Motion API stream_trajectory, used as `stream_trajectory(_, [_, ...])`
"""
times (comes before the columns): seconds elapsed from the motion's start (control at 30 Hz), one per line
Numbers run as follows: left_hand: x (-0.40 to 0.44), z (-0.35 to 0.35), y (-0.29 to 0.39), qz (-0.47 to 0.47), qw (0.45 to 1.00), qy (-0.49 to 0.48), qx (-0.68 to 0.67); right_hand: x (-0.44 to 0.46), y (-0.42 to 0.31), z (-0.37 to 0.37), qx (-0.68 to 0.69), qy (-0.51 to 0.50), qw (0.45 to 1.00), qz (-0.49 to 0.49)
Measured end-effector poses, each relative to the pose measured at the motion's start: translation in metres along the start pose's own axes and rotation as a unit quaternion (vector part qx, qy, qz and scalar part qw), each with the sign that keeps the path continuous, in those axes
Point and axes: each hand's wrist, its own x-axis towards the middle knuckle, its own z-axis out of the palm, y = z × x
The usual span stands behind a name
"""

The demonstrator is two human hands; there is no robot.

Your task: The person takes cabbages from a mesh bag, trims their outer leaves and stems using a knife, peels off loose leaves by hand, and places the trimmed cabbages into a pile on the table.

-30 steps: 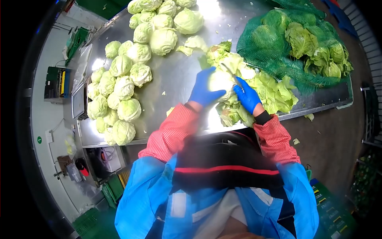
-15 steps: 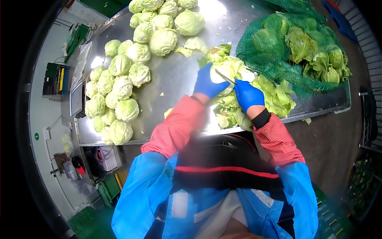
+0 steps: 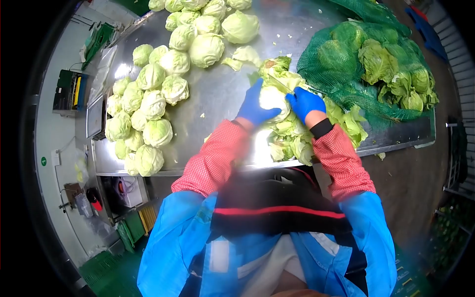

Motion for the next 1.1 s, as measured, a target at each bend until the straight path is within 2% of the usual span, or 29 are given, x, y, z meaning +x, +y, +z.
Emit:
stream_trajectory(0.13, [-0.016, -0.017, 0.020, 0.022, 0.997, -0.052, -0.052, -0.003, -0.017, 0.000, 0.053, 0.101, 0.993, 0.038])
stream_trajectory(0.17, [-0.020, -0.017, 0.022, 0.040, 0.997, -0.056, -0.046, 0.006, -0.007, 0.017, 0.071, 0.168, 0.983, -0.024])
stream_trajectory(0.27, [-0.032, -0.015, 0.017, 0.092, 0.995, -0.038, -0.017, 0.029, -0.005, 0.023, -0.010, 0.008, 1.000, 0.004])
stream_trajectory(0.33, [-0.046, -0.018, 0.018, 0.112, 0.993, -0.022, -0.017, 0.037, 0.017, 0.044, 0.069, 0.079, 0.995, 0.010])
stream_trajectory(0.37, [-0.047, -0.020, 0.019, 0.126, 0.992, -0.013, -0.017, 0.042, 0.025, 0.048, 0.075, 0.043, 0.996, 0.037])
stream_trajectory(0.4, [-0.049, -0.021, 0.019, 0.102, 0.993, -0.014, -0.062, 0.035, 0.021, 0.039, 0.080, 0.003, 0.995, 0.065])
stream_trajectory(0.47, [-0.054, -0.025, 0.019, 0.050, 0.987, -0.017, -0.152, 0.025, 0.015, 0.045, 0.135, 0.044, 0.989, 0.041])
stream_trajectory(0.5, [-0.053, -0.027, 0.024, 0.033, 0.984, -0.021, -0.173, 0.015, 0.001, 0.029, 0.170, -0.001, 0.984, 0.057])
stream_trajectory(0.6, [-0.044, -0.029, 0.031, -0.016, 0.980, -0.046, -0.195, -0.015, -0.029, 0.003, 0.108, -0.085, 0.989, 0.052])
stream_trajectory(0.63, [-0.042, -0.026, 0.023, -0.004, 0.980, -0.034, -0.196, -0.017, -0.017, 0.023, 0.119, -0.022, 0.992, 0.026])
stream_trajectory(0.73, [-0.035, -0.028, 0.020, 0.011, 0.977, -0.032, -0.213, -0.019, 0.001, 0.021, 0.234, -0.100, 0.965, 0.063])
stream_trajectory(0.77, [-0.035, -0.028, 0.021, -0.009, 0.977, -0.033, -0.212, -0.024, 0.000, 0.030, 0.224, -0.020, 0.973, 0.045])
stream_trajectory(0.83, [-0.034, -0.031, 0.031, -0.047, 0.976, -0.034, -0.210, -0.032, -0.008, 0.040, 0.133, 0.075, 0.988, 0.023])
stream_trajectory(0.9, [-0.033, -0.030, 0.023, -0.062, 0.961, -0.030, -0.267, -0.032, -0.009, 0.045, 0.068, 0.151, 0.986, 0.010])
stream_trajectory(0.93, [-0.032, -0.029, 0.020, -0.069, 0.953, -0.028, -0.295, -0.032, -0.005, 0.042, 0.088, 0.157, 0.983, 0.025])
stream_trajectory(1.03, [-0.038, -0.029, 0.022, -0.172, 0.861, 0.027, -0.477, -0.039, 0.019, 0.025, 0.131, 0.189, 0.973, 0.039])
stream_trajectory(1.1, [-0.037, -0.037, 0.030, -0.179, 0.788, -0.037, -0.587, -0.038, 0.036, 0.020, 0.124, 0.213, 0.967, 0.062])
